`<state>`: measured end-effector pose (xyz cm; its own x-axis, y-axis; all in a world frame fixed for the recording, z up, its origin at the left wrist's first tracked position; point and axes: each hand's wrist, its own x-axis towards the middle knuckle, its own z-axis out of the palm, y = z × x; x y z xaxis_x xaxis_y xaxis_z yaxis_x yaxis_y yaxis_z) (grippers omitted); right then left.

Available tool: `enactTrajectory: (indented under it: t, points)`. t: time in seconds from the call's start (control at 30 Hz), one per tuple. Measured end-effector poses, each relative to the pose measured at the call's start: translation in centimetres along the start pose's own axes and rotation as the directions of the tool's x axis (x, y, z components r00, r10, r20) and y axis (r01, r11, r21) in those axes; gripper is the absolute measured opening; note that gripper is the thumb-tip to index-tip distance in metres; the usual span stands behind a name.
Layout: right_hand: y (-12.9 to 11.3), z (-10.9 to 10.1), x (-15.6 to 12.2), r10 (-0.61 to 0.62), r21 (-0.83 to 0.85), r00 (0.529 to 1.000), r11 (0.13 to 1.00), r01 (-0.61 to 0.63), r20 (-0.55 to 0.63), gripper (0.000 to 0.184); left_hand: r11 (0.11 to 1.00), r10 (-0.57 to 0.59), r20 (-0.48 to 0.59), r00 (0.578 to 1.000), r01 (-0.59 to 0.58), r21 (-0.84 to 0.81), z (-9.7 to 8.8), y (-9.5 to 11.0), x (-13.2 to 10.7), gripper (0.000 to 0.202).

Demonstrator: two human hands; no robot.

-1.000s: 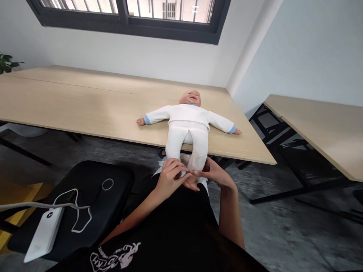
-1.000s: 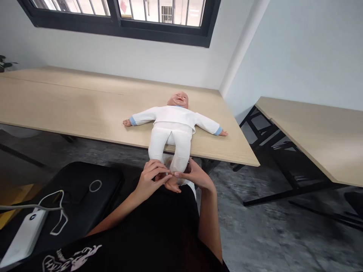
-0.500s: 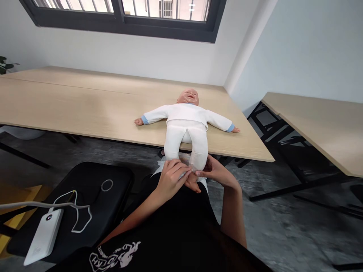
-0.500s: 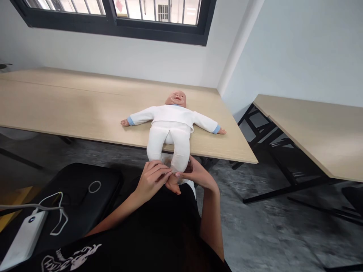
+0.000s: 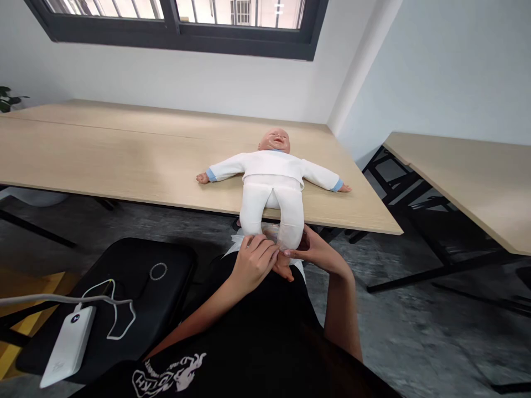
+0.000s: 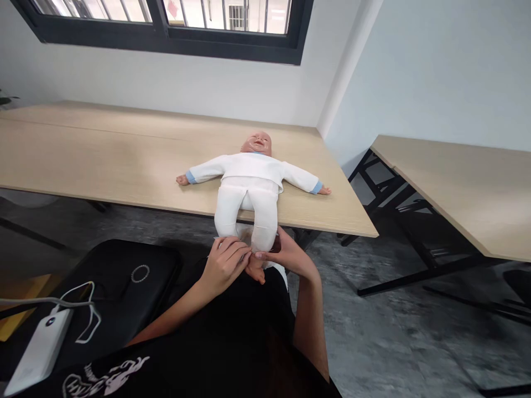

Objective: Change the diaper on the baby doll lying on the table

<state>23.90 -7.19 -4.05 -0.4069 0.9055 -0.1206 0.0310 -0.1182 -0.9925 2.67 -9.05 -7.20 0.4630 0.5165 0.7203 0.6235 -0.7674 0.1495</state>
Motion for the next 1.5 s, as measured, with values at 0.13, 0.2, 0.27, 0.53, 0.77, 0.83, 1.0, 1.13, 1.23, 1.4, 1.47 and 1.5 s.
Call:
enactTrajectory:
  t: [0.13,0.2,0.27,0.53,0.77,0.83,1.0,1.13,1.23,1.4,1.47,1.5]
  points:
    - [-0.2,0.1,-0.1,-0.001,-0.02,1.0,1.0,0.001,-0.012,0.081,0.999,0.022,-0.006,1.0,-0.022,0.027,0.0,0.1,0.0,0.017]
    - [-0.1,0.0,-0.1,-0.01,-0.028,1.0,1.0,0.009,-0.012,0.078,0.999,0.03,-0.015,0.999,-0.029,0.038,0.0,0.1,0.0,0.018]
    - [0.1,0.0,-0.1,-0.013,-0.045,1.0,0.999,0.012,-0.018,0.075,0.998,0.035,-0.035,0.999,-0.034,0.051,-0.1,0.2,0.1,0.017]
    - [-0.3,0.5,-0.1,-0.005,-0.048,0.999,0.999,0.004,-0.033,0.077,0.992,0.063,-0.097,0.993,-0.052,0.118,0.1,0.1,0.5,0.013]
    - [0.1,0.3,0.0,-0.018,-0.045,0.998,0.999,0.016,-0.053,0.082,0.988,0.088,-0.11,0.99,-0.073,0.134,0.6,-0.2,0.1,0.012]
    - [0.1,0.2,0.0,-0.017,-0.04,0.998,0.999,0.015,-0.057,0.083,0.987,0.086,-0.12,0.989,-0.068,0.145,0.6,-0.3,-0.1,0.013]
    - [0.1,0.2,-0.1,-0.004,-0.04,0.999,0.999,0.002,-0.053,0.085,0.985,0.114,-0.171,0.979,-0.09,0.145,1.0,-0.7,-0.5,0.011]
    - [0.0,0.2,-0.2,0.006,-0.038,0.998,0.999,-0.009,-0.056,0.085,0.984,0.127,-0.195,0.972,-0.1,0.145,1.4,-0.9,-0.7,0.011]
    - [0.0,0.3,-0.2,0.009,-0.028,0.999,1.0,-0.011,-0.052,0.086,0.993,0.083,-0.2,0.976,-0.064,0.101,1.5,-1.0,-0.7,0.012]
    - [-0.5,0.5,-0.3,0.003,-0.042,0.998,0.999,-0.006,-0.059,0.079,0.995,0.016,-0.144,0.989,-0.03,-0.094,1.8,-1.0,-1.0,0.013]
    - [-0.7,0.4,-0.5,0.013,-0.055,0.998,0.998,-0.016,-0.054,0.076,0.975,-0.054,-0.033,0.998,0.046,-0.217,2.1,-0.7,-1.1,0.018]
    - [-0.7,0.2,-0.6,0.015,-0.064,0.999,0.998,-0.018,-0.049,0.076,0.955,-0.113,0.043,0.993,0.121,-0.271,2.2,-0.5,-1.2,0.021]
